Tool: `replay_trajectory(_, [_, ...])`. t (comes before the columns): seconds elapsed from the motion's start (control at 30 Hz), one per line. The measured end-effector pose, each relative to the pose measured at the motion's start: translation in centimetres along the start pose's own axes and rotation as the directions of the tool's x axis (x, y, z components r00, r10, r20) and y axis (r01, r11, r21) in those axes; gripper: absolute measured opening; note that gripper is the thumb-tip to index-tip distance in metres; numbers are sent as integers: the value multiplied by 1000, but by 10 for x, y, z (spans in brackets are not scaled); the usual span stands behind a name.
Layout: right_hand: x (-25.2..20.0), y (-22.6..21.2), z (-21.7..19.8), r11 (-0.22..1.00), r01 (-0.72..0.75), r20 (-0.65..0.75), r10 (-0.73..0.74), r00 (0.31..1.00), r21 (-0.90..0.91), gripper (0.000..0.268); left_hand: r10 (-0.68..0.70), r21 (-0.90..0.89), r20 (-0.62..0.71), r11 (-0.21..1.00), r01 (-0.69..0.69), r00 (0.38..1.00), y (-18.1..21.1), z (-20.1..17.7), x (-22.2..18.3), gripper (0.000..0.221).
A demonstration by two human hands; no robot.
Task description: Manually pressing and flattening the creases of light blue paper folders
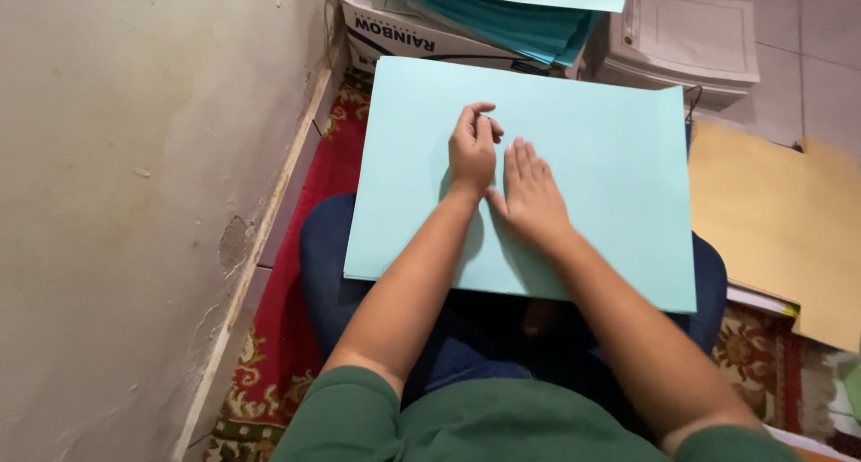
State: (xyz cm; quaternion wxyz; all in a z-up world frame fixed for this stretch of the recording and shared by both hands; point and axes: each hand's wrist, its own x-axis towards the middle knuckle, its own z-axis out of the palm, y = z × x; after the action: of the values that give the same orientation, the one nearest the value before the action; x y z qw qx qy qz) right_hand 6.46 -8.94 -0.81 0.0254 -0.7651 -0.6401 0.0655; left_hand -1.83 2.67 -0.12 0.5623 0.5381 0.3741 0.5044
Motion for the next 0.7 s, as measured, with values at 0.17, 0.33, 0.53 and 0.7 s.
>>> replay_trajectory(0.17, [121,63,18,998,51,-87,-54,995,-44,84,26,176,31,984,-31,999,5,4,-2,24])
replay_trajectory(0.33, [132,31,-40,992,-74,68,68,995,100,77,-2,209,-8,978,4,1000,19,5,1,26])
replay_trajectory(0.53, [37,19,9,996,90,-112,-90,990,-2,83,28,330,-3,944,-25,1000,-5,8,5,25])
replay_trajectory(0.7, [-24,63,7,995,96,-128,-92,987,26,89,128,376,50,916,-138,990,0,7,-3,22])
